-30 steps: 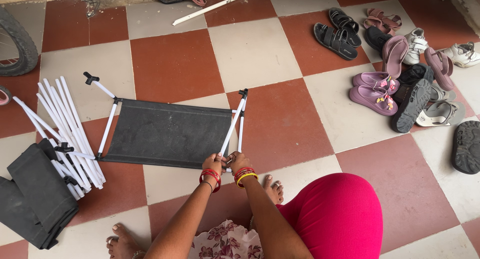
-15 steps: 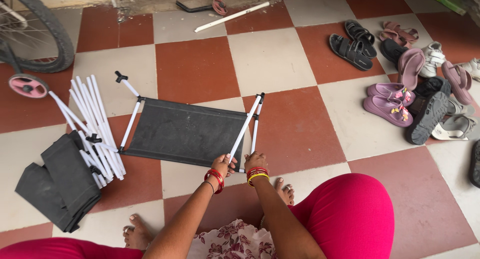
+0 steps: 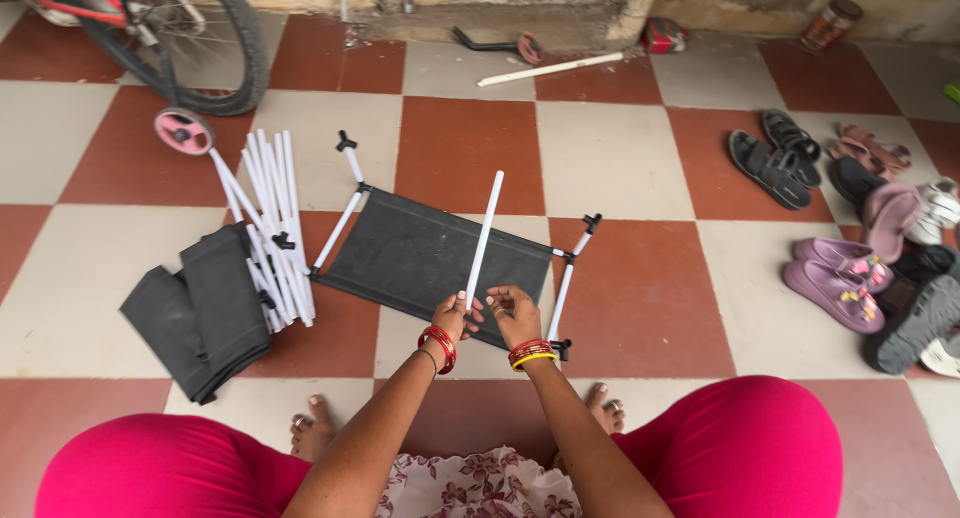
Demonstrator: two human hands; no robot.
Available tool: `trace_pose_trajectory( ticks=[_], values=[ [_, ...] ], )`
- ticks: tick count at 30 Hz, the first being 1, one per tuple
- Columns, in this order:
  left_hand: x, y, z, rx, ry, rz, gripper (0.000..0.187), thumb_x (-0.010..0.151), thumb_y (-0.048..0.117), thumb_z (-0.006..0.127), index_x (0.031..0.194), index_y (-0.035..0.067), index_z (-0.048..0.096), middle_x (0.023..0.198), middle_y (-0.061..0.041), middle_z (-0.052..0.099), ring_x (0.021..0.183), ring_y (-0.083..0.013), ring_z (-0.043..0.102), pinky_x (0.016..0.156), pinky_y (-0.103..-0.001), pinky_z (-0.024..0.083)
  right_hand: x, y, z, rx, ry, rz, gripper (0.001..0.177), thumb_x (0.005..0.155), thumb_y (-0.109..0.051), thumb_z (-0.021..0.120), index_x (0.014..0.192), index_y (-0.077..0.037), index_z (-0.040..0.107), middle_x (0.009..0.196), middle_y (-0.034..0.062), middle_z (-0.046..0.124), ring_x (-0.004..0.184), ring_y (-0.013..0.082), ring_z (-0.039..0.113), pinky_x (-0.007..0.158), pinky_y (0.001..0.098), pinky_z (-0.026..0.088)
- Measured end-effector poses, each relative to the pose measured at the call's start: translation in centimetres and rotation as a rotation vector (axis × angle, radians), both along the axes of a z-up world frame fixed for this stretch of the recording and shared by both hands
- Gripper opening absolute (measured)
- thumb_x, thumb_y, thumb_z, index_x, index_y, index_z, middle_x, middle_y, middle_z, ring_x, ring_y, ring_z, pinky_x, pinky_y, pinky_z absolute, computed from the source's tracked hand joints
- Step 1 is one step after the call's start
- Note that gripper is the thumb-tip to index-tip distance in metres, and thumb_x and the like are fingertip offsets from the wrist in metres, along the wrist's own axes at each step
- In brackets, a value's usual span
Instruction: The person assembles a shoe rack by inserting poles into a fabric shelf and attaching plastic corner connectors by hand.
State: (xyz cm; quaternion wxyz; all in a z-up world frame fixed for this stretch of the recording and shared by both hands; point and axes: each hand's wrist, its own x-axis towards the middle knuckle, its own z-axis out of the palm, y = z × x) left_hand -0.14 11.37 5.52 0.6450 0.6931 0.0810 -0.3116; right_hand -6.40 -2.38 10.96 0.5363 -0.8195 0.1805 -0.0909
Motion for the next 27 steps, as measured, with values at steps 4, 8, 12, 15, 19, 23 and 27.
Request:
trace_pose_trajectory(
  ticks=[4, 8, 12, 15, 19, 23, 27],
  values=[
    [1.1, 2.8, 0.5, -0.024, -0.059, 0.072, 0.046, 0.110, 0.041, 0.033, 0.090, 0.015, 0.066, 0.079, 0.002, 0.067, 0.062, -0.0077, 0.054, 0.056, -0.024, 0.048, 0.9, 3.2, -0.8, 0.045, 0.027, 0.077, 0.023, 0.092, -0.005, 0.066, 0.114, -0.008, 0.070, 0.101, 0.0074, 0.078, 0.096, 0.0166, 0.075, 0.085, 0.0322, 0.060],
    [2.0, 5.9, -0.5, -0.044, -0.119, 0.178, 0.044, 0.109, 0.039, 0.038, 0.090, 0.013, 0.068, 0.074, 0.004, 0.058, 0.058, -0.0072, 0.046, 0.054, -0.024, 0.049, 2.2, 7.0, -0.8, 0.117, 0.066, 0.130, 0.028, 0.093, -0.006, 0.066, 0.120, -0.010, 0.067, 0.102, 0.0064, 0.078, 0.097, 0.0167, 0.075, 0.087, 0.0323, 0.059],
    [3.3, 9.2, -2.3, -0.074, -0.122, 0.306, 0.039, 0.109, 0.036, 0.043, 0.091, 0.012, 0.067, 0.070, 0.006, 0.050, 0.055, -0.0060, 0.043, 0.050, -0.023, 0.048, 3.6, 11.0, 0.4, 0.194, 0.088, 0.168, 0.038, 0.092, -0.004, 0.067, 0.128, -0.013, 0.063, 0.103, 0.0061, 0.076, 0.098, 0.0154, 0.074, 0.087, 0.0327, 0.058],
    [4.5, 11.8, -3.7, -0.195, -0.131, 0.418, 0.037, 0.109, 0.034, 0.044, 0.091, 0.011, 0.067, 0.067, 0.005, 0.048, 0.052, -0.0057, 0.041, 0.047, -0.023, 0.045, 4.6, 13.8, 1.4, 0.227, 0.128, 0.238, 0.047, 0.092, 0.001, 0.062, 0.136, -0.017, 0.059, 0.105, 0.0058, 0.074, 0.093, 0.0138, 0.073, 0.086, 0.0315, 0.057],
    [5.6, 15.2, -4.3, -0.217, -0.192, 0.567, 0.033, 0.109, 0.031, 0.046, 0.093, 0.010, 0.067, 0.065, 0.005, 0.043, 0.050, -0.0047, 0.038, 0.045, -0.022, 0.039, 5.6, 17.0, 1.6, 0.249, 0.146, 0.301, 0.051, 0.091, 0.002, 0.062, 0.138, -0.017, 0.058, 0.105, 0.0063, 0.074, 0.086, 0.0121, 0.070, 0.082, 0.0309, 0.057],
    [6.7, 18.5, -3.6, -0.155, -0.164, 0.682, 0.033, 0.108, 0.033, 0.048, 0.092, 0.009, 0.065, 0.063, 0.004, 0.040, 0.047, -0.0059, 0.032, 0.041, -0.025, 0.031, 6.4, 19.4, 0.5, 0.227, 0.181, 0.344, 0.051, 0.091, 0.000, 0.063, 0.139, -0.016, 0.055, 0.105, 0.0057, 0.074, 0.086, 0.0114, 0.071, 0.081, 0.0290, 0.057],
    [7.2, 20.7, -3.0, 0.011, -0.098, 0.706, 0.036, 0.107, 0.038, 0.050, 0.092, 0.010, 0.067, 0.061, 0.002, 0.044, 0.045, -0.0078, 0.038, 0.041, -0.027, 0.034, 6.9, 20.7, -1.2, 0.241, 0.237, 0.380, 0.053, 0.092, -0.004, 0.067, 0.142, -0.016, 0.051, 0.107, 0.0058, 0.072, 0.085, 0.0126, 0.070, 0.078, 0.0294, 0.056]
  ],
)
